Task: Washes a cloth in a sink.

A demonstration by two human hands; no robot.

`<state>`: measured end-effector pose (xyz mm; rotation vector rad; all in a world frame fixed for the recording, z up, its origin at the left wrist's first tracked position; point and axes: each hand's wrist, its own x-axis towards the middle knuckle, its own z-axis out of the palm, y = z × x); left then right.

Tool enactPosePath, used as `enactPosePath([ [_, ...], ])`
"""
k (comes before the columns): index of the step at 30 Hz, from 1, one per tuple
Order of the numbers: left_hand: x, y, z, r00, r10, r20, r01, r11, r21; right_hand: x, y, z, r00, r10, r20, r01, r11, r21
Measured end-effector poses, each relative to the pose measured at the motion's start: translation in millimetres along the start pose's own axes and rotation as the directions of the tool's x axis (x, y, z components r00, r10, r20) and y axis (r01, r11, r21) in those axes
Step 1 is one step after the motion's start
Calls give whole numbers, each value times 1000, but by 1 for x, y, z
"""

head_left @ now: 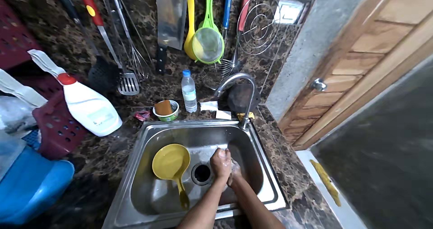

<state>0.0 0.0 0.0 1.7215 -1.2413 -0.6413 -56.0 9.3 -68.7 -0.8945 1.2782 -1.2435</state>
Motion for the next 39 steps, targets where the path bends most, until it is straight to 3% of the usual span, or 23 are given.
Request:
enactPosePath([
  [1,-1,-1,-1,1000,-12,16,12,1000,-4,-9,-34,11,963,254,-92,-254,967,14],
  [2,-6,0,-1,999,-10,46,11,1000,-11,-16,-59,16,913,383,-142,-389,921,-16],
  [3,-12,2,0,998,17,68,-14,999,-41,-22,-75,17,898,404,-173,-424,899,-105],
  [5,-24,4,4,993,108,58,-99,987,-127,-20,-71,7,946,284,-154,-319,898,-304],
  [6,-26,1,3,992,115,57,-106,985,-136,-18,-67,3,963,232,-135,-263,918,-298],
  [8,-14,-9,-10,970,-77,230,80,997,-6,-7,-57,5,959,233,-163,-237,971,-9],
  [9,-3,-18,-16,923,-204,326,171,977,126,-4,-60,6,946,282,-157,-267,957,112],
  [11,19,-38,-21,842,-357,405,226,914,337,-1,-68,1,927,372,-50,-345,897,275],
  [12,25,-43,-23,842,-362,399,229,911,343,1,-68,-4,920,393,5,-377,879,292],
  [14,28,-48,-23,890,-249,382,235,968,83,2,-67,-10,905,411,112,-426,878,218],
  [16,24,-47,-17,865,-233,444,371,893,-255,2,-73,-5,888,419,189,-445,886,132],
  [18,20,-44,-14,802,-364,473,541,779,-316,5,-83,3,895,400,196,-434,883,181],
  [19,20,-45,-14,789,-409,459,557,792,-252,8,-87,5,904,394,166,-426,866,263],
  [21,16,-38,-17,832,-392,393,447,893,-56,20,-86,0,900,430,69,-420,813,404],
  [23,0,-23,-14,941,-213,263,252,960,-125,26,-65,-6,883,456,-112,-378,831,409],
  [25,-20,-14,7,1000,1,29,10,924,-382,13,-47,2,877,350,-331,-311,936,165],
  [26,-27,-6,16,994,61,-93,-97,888,-450,-4,-56,7,892,294,-343,-329,943,-49],
  [27,-32,2,21,983,79,-164,-145,884,-445,-22,-81,9,903,356,-241,-410,881,-236],
  [28,-33,6,20,982,71,-175,-135,911,-388,-31,-98,12,899,395,-187,-437,808,-396],
  [30,-28,6,9,996,6,-92,-25,978,-208,-25,-89,15,920,357,-161,-387,771,-505],
  [33,-6,0,-6,987,-158,5,158,987,-23,-13,-59,17,934,346,-90,-356,920,-162],
  [35,-3,-6,-6,972,-233,20,234,972,-22,-14,-49,20,923,366,-120,-371,929,-14],
  [39,-26,16,-6,983,-134,124,139,990,-35,-1,-37,-1,952,274,-136,-304,898,-318],
])
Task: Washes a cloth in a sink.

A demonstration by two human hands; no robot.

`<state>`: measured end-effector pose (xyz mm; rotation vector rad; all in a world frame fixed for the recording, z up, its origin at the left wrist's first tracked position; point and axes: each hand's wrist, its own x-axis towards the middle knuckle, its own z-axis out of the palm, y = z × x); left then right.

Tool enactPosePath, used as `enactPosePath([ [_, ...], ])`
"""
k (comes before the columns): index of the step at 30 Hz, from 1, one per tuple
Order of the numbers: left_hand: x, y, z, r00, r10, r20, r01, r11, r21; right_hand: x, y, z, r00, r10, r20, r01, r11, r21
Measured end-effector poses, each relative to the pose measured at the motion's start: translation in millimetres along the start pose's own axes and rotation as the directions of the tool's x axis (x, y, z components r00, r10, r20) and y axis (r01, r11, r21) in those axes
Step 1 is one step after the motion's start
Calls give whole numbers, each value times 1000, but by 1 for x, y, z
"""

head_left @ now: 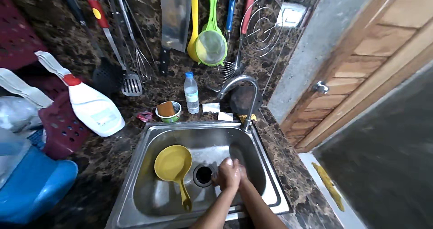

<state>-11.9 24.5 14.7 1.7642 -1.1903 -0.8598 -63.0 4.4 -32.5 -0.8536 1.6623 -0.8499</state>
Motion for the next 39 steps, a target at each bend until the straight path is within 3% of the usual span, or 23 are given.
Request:
enactPosePath([
  [2,1,3,-3,999,42,30,-43,999,27,1,-3,0,999,-40,13,38,993,114],
  [4,21,-8,-18,993,8,121,-21,994,107,-18,-30,-3,986,17,164,-71,942,329],
  [7,53,-33,-53,980,-20,200,-40,956,292,-23,-53,-15,950,-11,312,-132,893,431],
  [8,57,-39,-70,987,-44,158,-7,951,309,-20,-55,-20,945,-42,323,-114,888,446],
  [10,56,-52,-102,986,-150,-78,163,966,200,-10,-53,-28,941,-59,333,-114,871,479],
  [11,54,-60,-113,940,-260,-222,279,959,59,-4,-49,-29,943,-31,332,-143,862,487],
  [13,51,-76,-124,729,-572,-376,498,820,-281,2,-44,-24,950,94,298,-231,853,468],
  [14,48,-86,-125,633,-698,-336,557,711,-429,4,-43,-20,947,158,280,-277,844,460],
  [15,45,-94,-126,590,-770,-244,574,612,-544,5,-42,-15,940,207,270,-315,830,461],
  [18,45,-103,-127,599,-790,133,644,377,-666,10,-35,-5,938,233,256,-331,821,466],
  [20,50,-106,-121,627,-736,256,653,317,-688,11,-29,-4,952,201,230,-285,857,430],
  [24,44,-98,-123,714,-658,240,626,445,-641,11,-33,-12,974,131,186,-172,958,228],
  [30,14,-65,-142,715,-615,332,679,499,-539,13,-51,-23,972,106,209,-122,991,63],
  [33,-4,-45,-150,728,-567,386,684,561,-466,12,-59,-21,974,116,193,-89,986,-144],
  [36,-18,-24,-159,762,-481,434,637,677,-368,20,-55,-19,972,35,232,71,899,-432],
  [39,-23,-1,-170,779,-399,483,569,774,-278,24,-56,-16,959,23,284,176,736,-654],
])
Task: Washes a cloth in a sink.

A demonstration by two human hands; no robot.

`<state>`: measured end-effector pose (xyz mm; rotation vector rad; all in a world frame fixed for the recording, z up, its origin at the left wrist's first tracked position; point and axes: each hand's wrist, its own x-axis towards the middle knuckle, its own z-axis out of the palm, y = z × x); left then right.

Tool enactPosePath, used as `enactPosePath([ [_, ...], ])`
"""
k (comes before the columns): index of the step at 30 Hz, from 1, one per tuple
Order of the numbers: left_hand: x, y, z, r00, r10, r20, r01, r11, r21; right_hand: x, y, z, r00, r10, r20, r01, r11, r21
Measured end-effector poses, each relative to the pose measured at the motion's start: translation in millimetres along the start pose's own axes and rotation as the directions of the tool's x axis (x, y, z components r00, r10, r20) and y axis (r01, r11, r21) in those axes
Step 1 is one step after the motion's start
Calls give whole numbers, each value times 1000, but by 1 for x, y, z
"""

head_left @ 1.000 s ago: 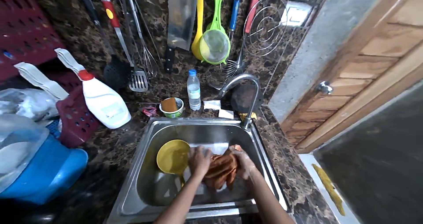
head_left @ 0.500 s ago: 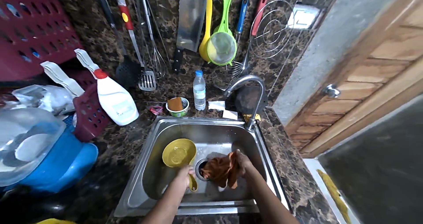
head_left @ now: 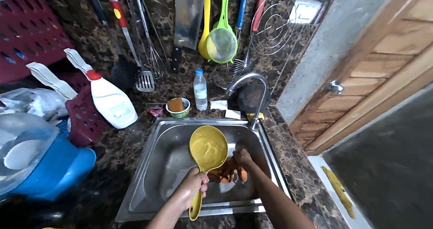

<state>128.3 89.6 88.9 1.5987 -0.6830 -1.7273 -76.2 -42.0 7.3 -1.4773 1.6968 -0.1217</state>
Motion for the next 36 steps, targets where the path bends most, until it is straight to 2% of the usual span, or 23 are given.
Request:
enactPosePath([
  [4,-11,24,3,993,80,90,-97,973,209,-16,-25,0,996,80,26,-70,960,-271],
  [7,-15,39,7,982,128,136,-167,929,330,-21,-31,0,995,93,24,-83,956,-281],
  [10,-18,52,10,977,151,152,-204,871,446,-19,-28,-5,988,-27,153,83,926,-368],
  [11,-18,55,10,975,160,154,-215,856,470,-16,-26,-5,986,-65,157,119,922,-369],
  [14,-18,64,9,967,202,157,-254,827,502,-15,-25,-7,990,-110,89,131,951,-281],
  [17,-20,75,10,966,225,129,-259,804,536,-19,-31,-13,989,-137,46,145,945,-292],
  [19,-23,83,11,965,236,115,-259,789,557,-23,-33,-19,985,-174,-12,167,958,-231],
  [24,-21,94,10,954,279,108,-287,750,596,-37,-44,-41,963,-270,11,268,960,75],
  [27,-21,94,9,952,284,114,-289,710,643,-37,-54,-47,936,-350,17,348,934,75],
  [29,-21,91,8,948,295,118,-288,642,710,-35,-61,-50,928,-373,13,373,928,5],
  [32,-28,89,12,943,320,93,-239,457,857,-42,-67,-47,915,-403,6,403,913,-61],
  [36,-42,83,22,919,386,77,-169,212,963,-42,-62,-29,947,-320,19,320,947,-34],
])
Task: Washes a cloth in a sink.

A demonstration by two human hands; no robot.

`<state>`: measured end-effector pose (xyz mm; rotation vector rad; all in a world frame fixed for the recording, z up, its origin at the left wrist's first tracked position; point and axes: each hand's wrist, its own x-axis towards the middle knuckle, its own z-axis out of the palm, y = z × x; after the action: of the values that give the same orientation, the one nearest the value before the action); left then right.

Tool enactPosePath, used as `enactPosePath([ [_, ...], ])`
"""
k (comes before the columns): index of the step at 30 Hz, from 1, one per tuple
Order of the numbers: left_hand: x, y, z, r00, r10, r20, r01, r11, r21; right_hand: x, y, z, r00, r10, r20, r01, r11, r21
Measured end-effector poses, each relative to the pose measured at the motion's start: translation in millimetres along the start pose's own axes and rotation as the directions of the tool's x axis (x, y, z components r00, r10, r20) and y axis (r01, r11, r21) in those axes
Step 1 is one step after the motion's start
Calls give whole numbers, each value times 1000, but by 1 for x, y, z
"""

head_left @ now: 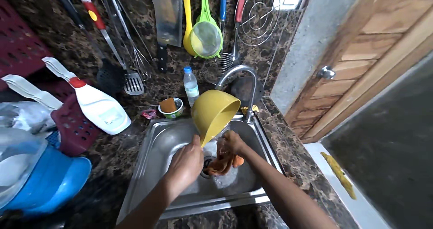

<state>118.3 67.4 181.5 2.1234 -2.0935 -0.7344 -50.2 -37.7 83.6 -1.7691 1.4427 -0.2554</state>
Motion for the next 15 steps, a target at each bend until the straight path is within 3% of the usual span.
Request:
enactPosePath([
  [3,1,-10,12,1000,-4,-12,5,998,67,-1,3,7,1000,12,7,-12,1000,-23],
  [6,17,-40,27,991,-89,103,100,988,-114,-5,6,6,998,61,-16,-61,998,9],
  [8,36,-74,48,969,-168,182,221,920,-325,-12,10,4,991,125,-49,-113,973,200],
  [10,52,-103,71,929,-270,252,364,781,-507,-20,10,1,980,186,-77,-131,879,458],
  [12,69,-129,90,883,-344,319,469,678,-566,-30,6,-3,976,204,-83,-108,772,627],
  [15,86,-158,113,845,-374,383,535,622,-572,-43,-7,-18,983,172,-71,-78,729,680],
])
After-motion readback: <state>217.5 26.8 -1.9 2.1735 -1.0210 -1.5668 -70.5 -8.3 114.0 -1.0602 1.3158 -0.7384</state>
